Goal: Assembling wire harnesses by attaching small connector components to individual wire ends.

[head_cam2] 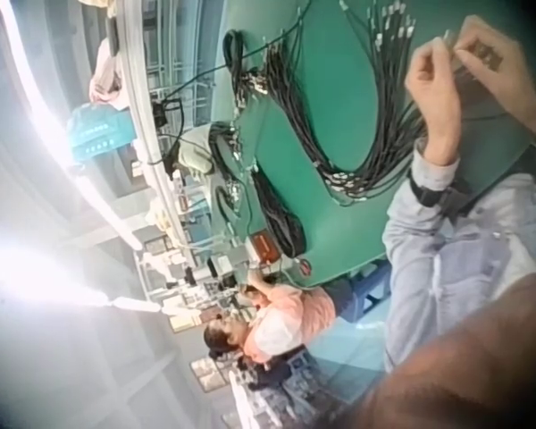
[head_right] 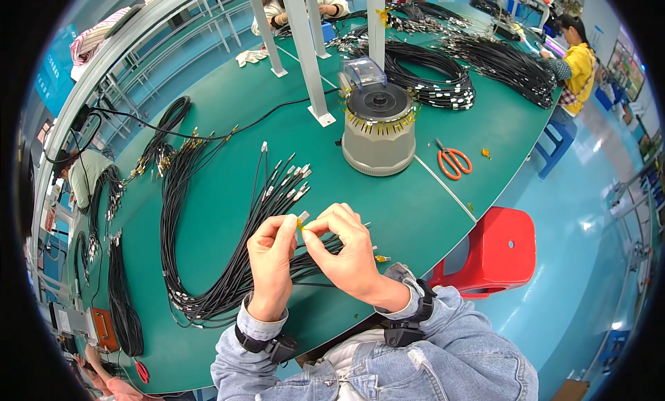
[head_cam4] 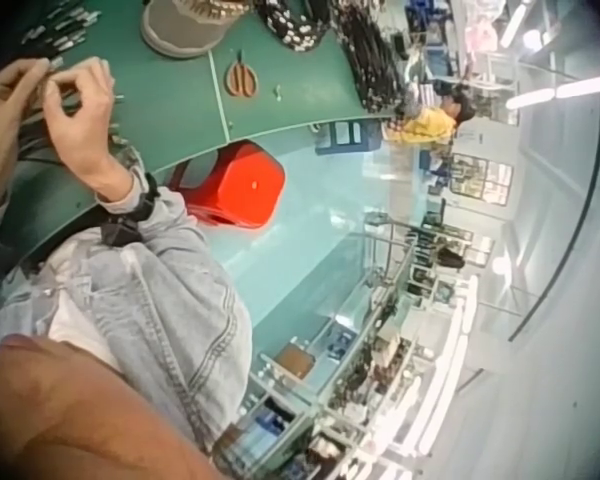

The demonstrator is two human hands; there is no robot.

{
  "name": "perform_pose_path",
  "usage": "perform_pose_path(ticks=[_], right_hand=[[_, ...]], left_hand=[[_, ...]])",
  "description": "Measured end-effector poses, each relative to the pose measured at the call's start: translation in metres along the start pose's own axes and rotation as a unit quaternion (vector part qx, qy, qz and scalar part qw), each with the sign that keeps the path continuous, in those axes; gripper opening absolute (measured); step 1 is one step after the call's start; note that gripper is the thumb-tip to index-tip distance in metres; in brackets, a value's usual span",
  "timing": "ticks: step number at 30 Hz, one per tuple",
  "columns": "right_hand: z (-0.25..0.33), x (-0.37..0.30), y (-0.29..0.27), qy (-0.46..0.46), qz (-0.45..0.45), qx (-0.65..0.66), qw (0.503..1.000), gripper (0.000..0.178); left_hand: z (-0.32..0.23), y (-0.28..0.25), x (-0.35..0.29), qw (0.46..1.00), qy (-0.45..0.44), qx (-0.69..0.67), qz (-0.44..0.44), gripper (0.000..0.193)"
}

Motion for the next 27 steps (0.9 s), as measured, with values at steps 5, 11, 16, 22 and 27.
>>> perform_pose_path(ticks=[5,11,16,22,27], right_hand=[[-0.011,-0.003,0.001,0.025,0.001,0.062,0.998,0.004],[-0.023,-0.005,0.004,0.103,0.007,0.173,0.98,0.004],[-0.031,-0.005,0.004,0.112,0.016,0.195,0.974,0.005],[-0.029,0.0,-0.001,0.096,0.025,0.197,0.975,0.004],[-0.027,0.0,-0.003,0.096,0.033,0.203,0.974,0.004]], left_hand=[[0.001,-0.002,-0.002,1.0,-0.024,-0.018,0.002,0.012],[0.002,-0.002,-0.002,0.998,-0.04,-0.033,0.019,0.012],[-0.001,-0.001,0.0,0.993,-0.087,-0.062,0.046,0.007],[-0.012,0.004,0.001,0.998,0.011,0.038,0.045,0.009],[-0.014,-0.003,-0.004,0.966,0.113,0.231,0.04,0.014]])
Point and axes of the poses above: each hand's wrist, its own x-axis towards the middle knuckle, its own y-axis out of the palm, z = x × y, the point moved 5 cm from there along x, towards the middle knuckle, and after that the axes turned 7 degrees about z, right-handed, at the moved point
